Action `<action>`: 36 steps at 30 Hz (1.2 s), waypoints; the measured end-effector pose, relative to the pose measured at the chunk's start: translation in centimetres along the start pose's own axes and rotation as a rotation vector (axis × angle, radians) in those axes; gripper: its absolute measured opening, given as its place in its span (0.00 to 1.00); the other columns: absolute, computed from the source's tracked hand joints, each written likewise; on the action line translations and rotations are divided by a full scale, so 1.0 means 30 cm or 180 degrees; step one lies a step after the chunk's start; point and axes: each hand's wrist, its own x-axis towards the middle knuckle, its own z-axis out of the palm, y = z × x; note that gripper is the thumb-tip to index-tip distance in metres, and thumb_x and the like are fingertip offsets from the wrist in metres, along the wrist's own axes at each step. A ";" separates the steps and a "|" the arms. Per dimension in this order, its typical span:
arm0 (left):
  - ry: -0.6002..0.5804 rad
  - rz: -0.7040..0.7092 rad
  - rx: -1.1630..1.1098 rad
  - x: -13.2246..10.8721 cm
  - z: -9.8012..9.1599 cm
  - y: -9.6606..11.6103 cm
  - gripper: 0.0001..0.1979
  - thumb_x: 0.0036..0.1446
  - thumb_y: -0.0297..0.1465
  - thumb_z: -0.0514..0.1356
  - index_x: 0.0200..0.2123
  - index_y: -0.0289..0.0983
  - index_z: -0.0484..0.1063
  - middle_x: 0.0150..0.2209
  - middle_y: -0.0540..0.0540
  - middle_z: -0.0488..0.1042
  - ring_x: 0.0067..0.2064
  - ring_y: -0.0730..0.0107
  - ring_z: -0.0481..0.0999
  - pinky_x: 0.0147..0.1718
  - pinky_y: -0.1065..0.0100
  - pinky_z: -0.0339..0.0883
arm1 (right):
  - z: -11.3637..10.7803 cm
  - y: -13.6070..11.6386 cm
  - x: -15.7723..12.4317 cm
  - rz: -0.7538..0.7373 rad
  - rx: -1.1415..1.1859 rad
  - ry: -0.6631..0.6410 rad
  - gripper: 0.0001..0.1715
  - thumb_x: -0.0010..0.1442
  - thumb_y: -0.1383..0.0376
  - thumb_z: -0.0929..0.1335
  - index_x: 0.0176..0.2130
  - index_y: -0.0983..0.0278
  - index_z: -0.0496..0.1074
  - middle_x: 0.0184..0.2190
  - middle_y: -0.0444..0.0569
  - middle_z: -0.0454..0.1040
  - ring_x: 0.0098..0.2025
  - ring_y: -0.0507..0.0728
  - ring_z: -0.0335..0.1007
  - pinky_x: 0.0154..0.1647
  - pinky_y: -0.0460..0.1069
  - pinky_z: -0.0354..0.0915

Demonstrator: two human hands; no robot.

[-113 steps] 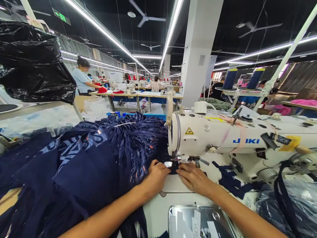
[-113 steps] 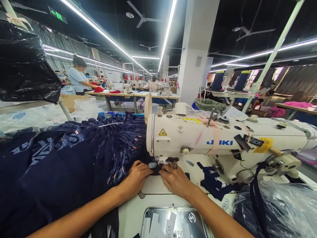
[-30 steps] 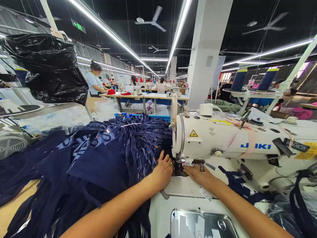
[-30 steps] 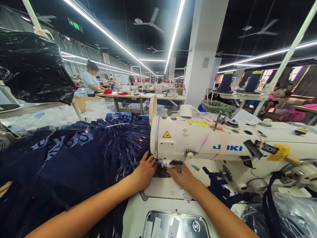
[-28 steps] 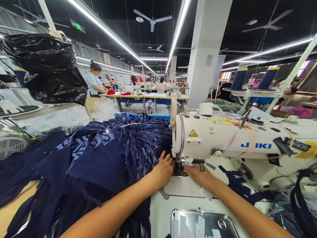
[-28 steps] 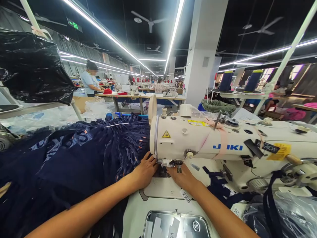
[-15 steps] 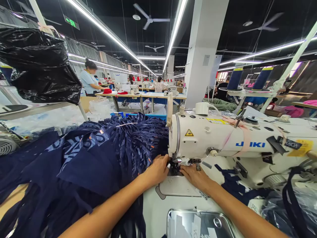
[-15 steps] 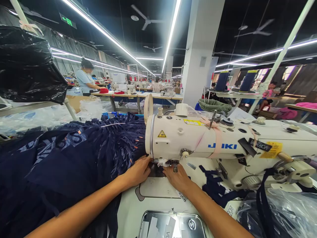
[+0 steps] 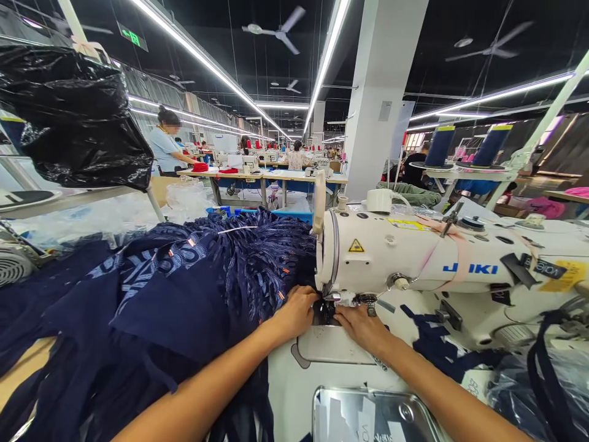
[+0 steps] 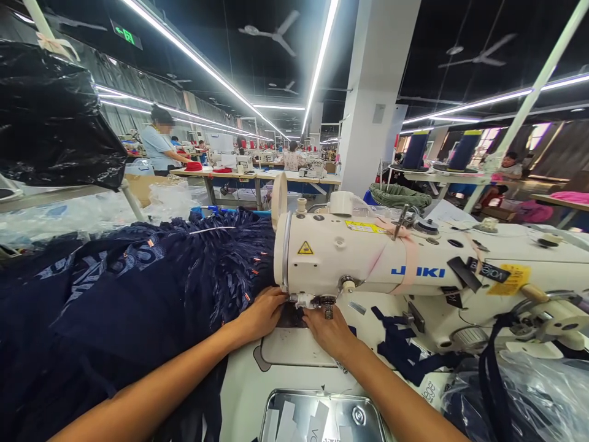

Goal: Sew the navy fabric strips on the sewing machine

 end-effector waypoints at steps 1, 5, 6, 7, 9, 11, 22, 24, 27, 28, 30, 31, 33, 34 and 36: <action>-0.0003 0.0001 0.0009 0.001 0.002 0.000 0.15 0.46 0.15 0.48 0.33 0.34 0.69 0.38 0.45 0.69 0.43 0.65 0.68 0.46 0.66 0.60 | -0.006 -0.004 0.002 0.0017 -0.0020 -0.0029 0.13 0.58 0.68 0.60 0.37 0.61 0.72 0.29 0.48 0.75 0.34 0.59 0.70 0.35 0.49 0.65; -0.0011 -0.0039 0.0053 0.004 0.004 0.001 0.16 0.45 0.14 0.48 0.34 0.34 0.67 0.38 0.44 0.68 0.43 0.64 0.67 0.45 0.65 0.60 | -0.023 -0.018 0.008 0.0051 -0.0124 -0.0103 0.12 0.59 0.68 0.60 0.35 0.60 0.72 0.27 0.46 0.75 0.33 0.58 0.71 0.33 0.49 0.65; -0.0016 -0.0051 0.0061 0.005 0.004 0.001 0.16 0.45 0.14 0.48 0.34 0.34 0.67 0.38 0.45 0.68 0.43 0.64 0.67 0.44 0.65 0.60 | -0.024 -0.021 0.009 0.0056 -0.0135 -0.0110 0.12 0.59 0.68 0.60 0.34 0.59 0.72 0.27 0.46 0.75 0.33 0.57 0.71 0.33 0.49 0.65; -0.0024 -0.0058 0.0068 0.006 0.003 0.002 0.16 0.45 0.14 0.47 0.34 0.35 0.67 0.38 0.45 0.68 0.43 0.64 0.67 0.44 0.65 0.60 | -0.024 -0.023 0.011 0.0070 -0.0139 -0.0115 0.13 0.59 0.68 0.59 0.33 0.59 0.72 0.26 0.46 0.75 0.33 0.57 0.71 0.32 0.49 0.65; -0.0046 -0.0060 0.0080 0.009 0.003 0.002 0.16 0.46 0.14 0.47 0.34 0.35 0.66 0.38 0.45 0.67 0.43 0.65 0.66 0.45 0.65 0.59 | -0.021 -0.025 0.013 0.0114 -0.0130 -0.0121 0.13 0.59 0.68 0.59 0.32 0.59 0.72 0.25 0.47 0.75 0.31 0.57 0.71 0.31 0.49 0.65; -0.0075 -0.0054 0.0093 0.011 0.004 0.001 0.16 0.46 0.14 0.48 0.34 0.35 0.66 0.38 0.45 0.67 0.44 0.65 0.66 0.45 0.65 0.59 | -0.015 -0.025 0.014 0.0150 -0.0142 -0.0117 0.13 0.59 0.68 0.59 0.32 0.60 0.72 0.25 0.48 0.75 0.30 0.57 0.72 0.30 0.49 0.65; -0.0163 -0.0127 0.0192 0.028 0.016 -0.001 0.14 0.47 0.15 0.49 0.34 0.34 0.66 0.38 0.43 0.67 0.43 0.60 0.66 0.44 0.63 0.59 | 0.068 0.004 -0.004 0.0212 -0.0254 0.0209 0.19 0.62 0.64 0.56 0.32 0.64 0.72 0.25 0.55 0.74 0.28 0.61 0.71 0.30 0.53 0.64; -0.0160 -0.0129 0.0201 0.031 0.018 -0.002 0.13 0.47 0.15 0.49 0.34 0.33 0.66 0.39 0.43 0.67 0.44 0.60 0.65 0.44 0.63 0.59 | 0.079 0.013 -0.004 0.0189 -0.0212 0.0217 0.20 0.62 0.63 0.56 0.32 0.64 0.72 0.25 0.55 0.74 0.28 0.61 0.71 0.30 0.53 0.64; -0.0157 -0.0133 0.0219 0.034 0.018 -0.003 0.13 0.47 0.15 0.49 0.34 0.33 0.66 0.39 0.42 0.67 0.44 0.60 0.66 0.44 0.63 0.59 | 0.091 0.017 -0.003 0.0202 -0.0254 0.0250 0.20 0.63 0.62 0.55 0.32 0.63 0.73 0.26 0.55 0.75 0.27 0.60 0.71 0.30 0.53 0.64; -0.0157 -0.0137 0.0229 0.034 0.016 -0.003 0.13 0.47 0.16 0.49 0.34 0.33 0.67 0.39 0.42 0.67 0.44 0.60 0.66 0.44 0.63 0.60 | 0.094 0.014 -0.004 0.0217 -0.0296 0.0263 0.21 0.63 0.62 0.55 0.32 0.63 0.73 0.26 0.55 0.75 0.27 0.60 0.71 0.30 0.53 0.64; -0.0160 -0.0135 0.0250 0.031 0.014 0.000 0.13 0.48 0.16 0.49 0.35 0.33 0.67 0.39 0.42 0.67 0.44 0.60 0.66 0.44 0.63 0.60 | 0.100 0.008 -0.005 0.0263 -0.0403 0.0286 0.22 0.63 0.62 0.54 0.31 0.63 0.73 0.25 0.54 0.75 0.28 0.60 0.71 0.31 0.53 0.64; -0.0165 -0.0129 0.0262 0.027 0.012 0.003 0.14 0.48 0.16 0.49 0.35 0.33 0.67 0.39 0.42 0.67 0.44 0.61 0.66 0.44 0.64 0.60 | 0.102 0.006 -0.006 0.0292 -0.0456 0.0296 0.22 0.63 0.63 0.54 0.31 0.63 0.73 0.25 0.54 0.75 0.28 0.60 0.71 0.31 0.53 0.64; -0.0187 -0.0108 0.0293 0.011 0.011 0.014 0.14 0.48 0.16 0.49 0.36 0.33 0.67 0.39 0.42 0.67 0.44 0.62 0.66 0.46 0.64 0.59 | 0.105 0.008 -0.005 0.0308 -0.0511 0.0310 0.23 0.63 0.64 0.53 0.31 0.63 0.73 0.25 0.54 0.75 0.28 0.60 0.71 0.31 0.53 0.63; -0.0206 -0.0095 0.0311 0.000 0.012 0.023 0.14 0.48 0.16 0.50 0.36 0.33 0.67 0.39 0.43 0.68 0.44 0.62 0.66 0.47 0.65 0.59 | 0.106 0.013 -0.003 0.0289 -0.0512 0.0318 0.24 0.63 0.65 0.53 0.31 0.63 0.73 0.26 0.54 0.76 0.28 0.60 0.71 0.31 0.53 0.63; -0.0257 -0.0059 0.0348 -0.027 0.015 0.042 0.14 0.46 0.16 0.51 0.36 0.32 0.67 0.39 0.43 0.69 0.44 0.64 0.67 0.50 0.66 0.56 | 0.108 0.028 0.002 0.0210 -0.0473 0.0328 0.25 0.63 0.65 0.52 0.30 0.62 0.73 0.28 0.54 0.76 0.28 0.59 0.71 0.31 0.53 0.63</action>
